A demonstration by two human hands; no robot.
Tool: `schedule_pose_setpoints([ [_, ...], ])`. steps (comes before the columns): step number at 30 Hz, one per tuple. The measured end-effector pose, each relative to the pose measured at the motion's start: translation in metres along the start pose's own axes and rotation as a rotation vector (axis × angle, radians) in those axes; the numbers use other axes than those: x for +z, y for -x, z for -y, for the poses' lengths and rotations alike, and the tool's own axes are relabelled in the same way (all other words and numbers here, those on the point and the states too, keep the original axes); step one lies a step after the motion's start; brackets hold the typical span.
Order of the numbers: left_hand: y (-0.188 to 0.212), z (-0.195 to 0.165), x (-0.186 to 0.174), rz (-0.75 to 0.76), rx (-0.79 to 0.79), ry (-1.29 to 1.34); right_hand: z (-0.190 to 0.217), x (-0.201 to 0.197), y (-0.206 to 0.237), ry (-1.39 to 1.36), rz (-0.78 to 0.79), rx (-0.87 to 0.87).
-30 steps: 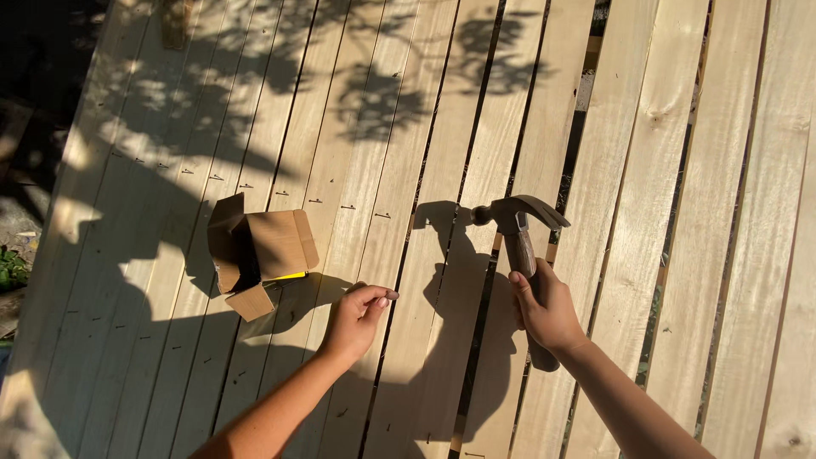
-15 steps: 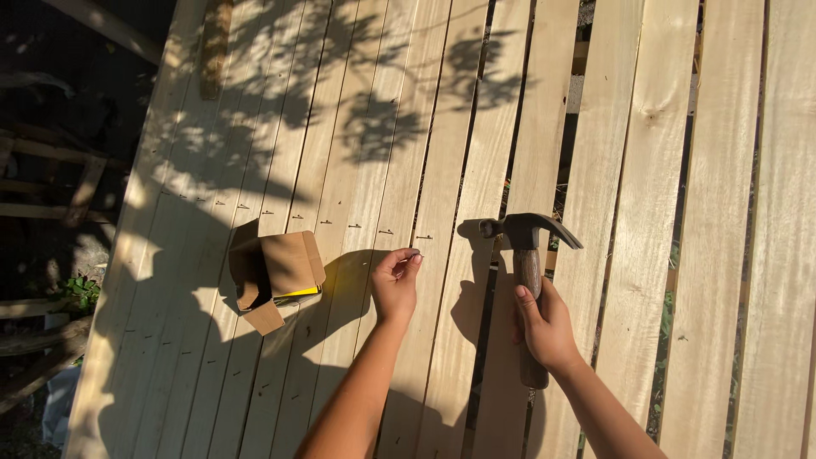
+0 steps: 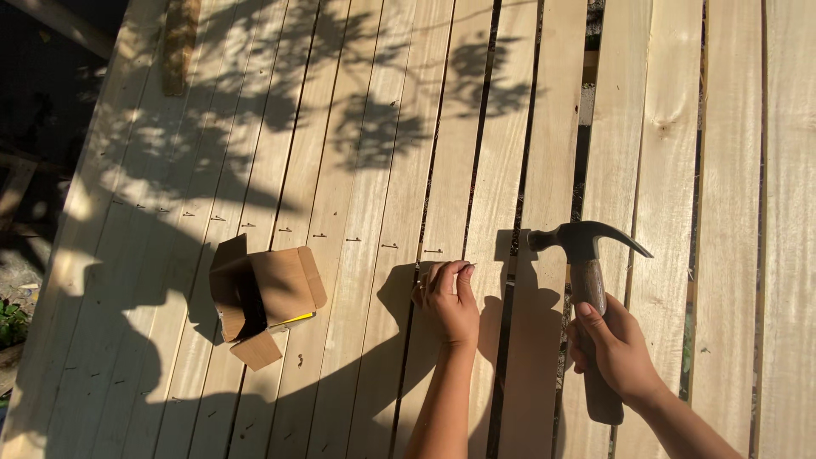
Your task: The person takes nails from a cardboard box and hammers them into the wooden slats of an outdoor bench-like frame, working one nail at a time across the slatted surface.
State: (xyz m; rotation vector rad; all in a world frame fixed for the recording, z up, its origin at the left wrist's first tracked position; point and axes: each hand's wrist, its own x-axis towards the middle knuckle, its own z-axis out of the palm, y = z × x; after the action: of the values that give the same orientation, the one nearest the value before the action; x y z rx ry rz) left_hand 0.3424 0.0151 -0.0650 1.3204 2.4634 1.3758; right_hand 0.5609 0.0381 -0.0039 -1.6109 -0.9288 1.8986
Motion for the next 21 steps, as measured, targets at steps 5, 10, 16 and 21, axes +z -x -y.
schedule_pose_setpoints([
  [5, -0.011, -0.013, -0.002, 0.041, -0.024, -0.045, 0.006, -0.029, -0.009, 0.216, -0.058, 0.079],
  [10, -0.017, -0.018, -0.005, 0.075, 0.016, -0.067, -0.02, -0.041, -0.02, 0.236, -0.014, -0.122],
  [16, -0.009, -0.02, -0.005, 0.107, 0.073, -0.116, -0.036, -0.049, -0.021, 0.255, -0.017, -0.135],
  [21, -0.005, -0.019, -0.002, 0.109, 0.067, -0.148, -0.03, -0.045, -0.016, 0.255, -0.008, -0.134],
])
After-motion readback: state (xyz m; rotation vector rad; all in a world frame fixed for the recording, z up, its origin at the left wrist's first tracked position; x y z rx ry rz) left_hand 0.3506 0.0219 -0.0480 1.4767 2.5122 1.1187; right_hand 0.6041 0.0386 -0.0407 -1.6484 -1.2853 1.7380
